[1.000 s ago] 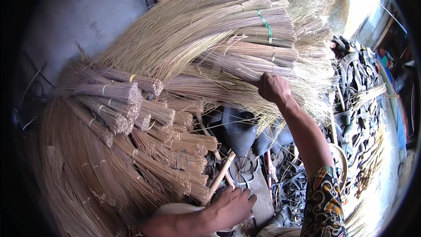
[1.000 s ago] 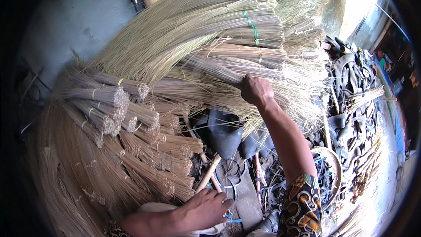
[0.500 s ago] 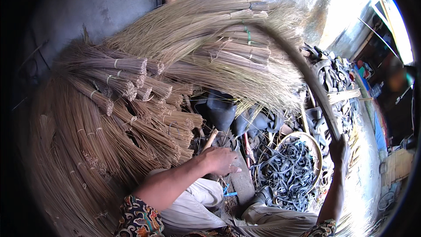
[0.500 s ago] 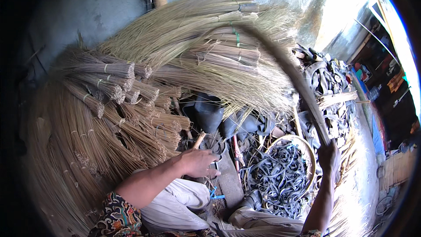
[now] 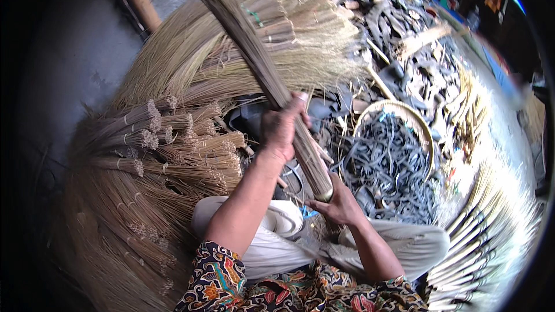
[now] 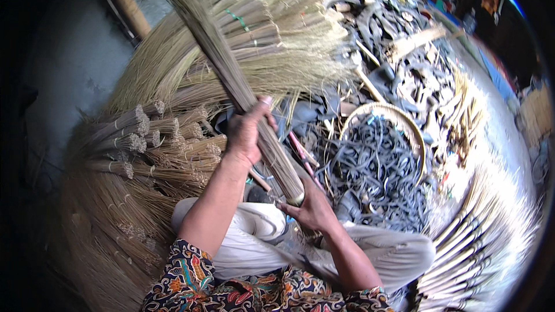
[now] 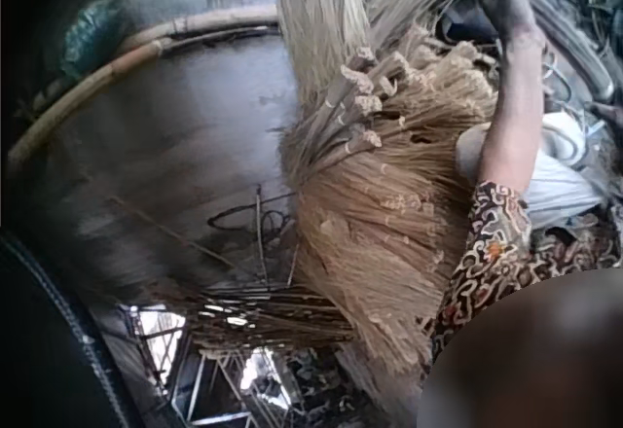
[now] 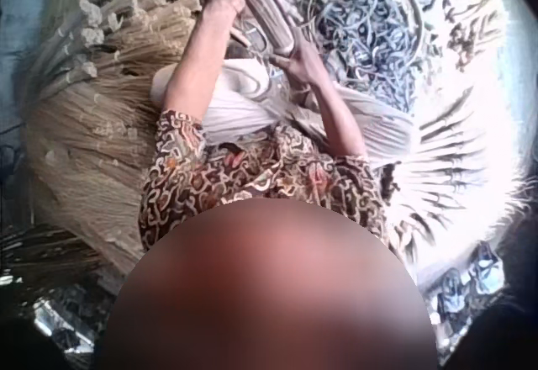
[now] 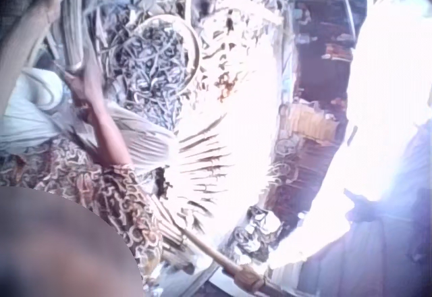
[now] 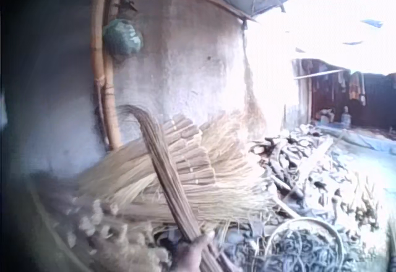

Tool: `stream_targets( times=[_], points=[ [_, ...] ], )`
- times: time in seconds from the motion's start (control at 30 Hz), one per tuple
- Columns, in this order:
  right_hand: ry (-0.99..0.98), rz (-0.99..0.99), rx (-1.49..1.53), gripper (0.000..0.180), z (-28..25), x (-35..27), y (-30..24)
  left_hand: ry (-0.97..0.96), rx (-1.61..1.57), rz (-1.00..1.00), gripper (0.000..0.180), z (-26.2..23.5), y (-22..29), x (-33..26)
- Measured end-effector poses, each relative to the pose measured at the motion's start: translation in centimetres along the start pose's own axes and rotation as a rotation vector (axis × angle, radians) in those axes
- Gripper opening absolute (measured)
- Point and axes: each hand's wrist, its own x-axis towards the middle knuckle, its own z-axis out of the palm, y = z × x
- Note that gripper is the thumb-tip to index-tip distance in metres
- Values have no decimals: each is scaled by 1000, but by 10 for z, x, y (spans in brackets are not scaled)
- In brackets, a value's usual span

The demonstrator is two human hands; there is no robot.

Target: The person sits on the floor and assembles brooms by gathering bundles of straw, aligning them, and securing them with black rubber strips. They repeatedly pick up straw bundles, wrap the strips around the base, and place the finished brooms aside.

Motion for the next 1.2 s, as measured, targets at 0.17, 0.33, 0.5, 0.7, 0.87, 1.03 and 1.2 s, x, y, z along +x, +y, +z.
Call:
stream_targets(
  times=[0.17, 0.33, 0.5, 0.7, 0.87, 1.03, 1.2],
  points=[
    [-6, 140, 71, 64, 16, 9, 4, -36, -32, 33, 21, -11, -19, -17],
    [231, 50, 286, 54, 18, 39, 1, -328, 329, 44, 46, -3, -48, -40],
    [618, -23, 487, 48, -6, 54, -4, -794, 657, -72, 107, -22, -60, -56],
    [1032, -349, 695, 54, -53, 69, -22, -737, 970, -42, 34, -20, -84, -52],
    [1104, -410, 1136, 28, -166, 39, 21, -540, 1595, 408, 30, -73, -19, -13],
    [1746, -374, 1272, 24, -316, -68, 89, -6, 1837, 483, 39, -158, 60, 12],
    [1403, 277, 1190, 117, -291, -42, 136, -41, 1618, 229, 40, -146, 47, 21]
  ],
)
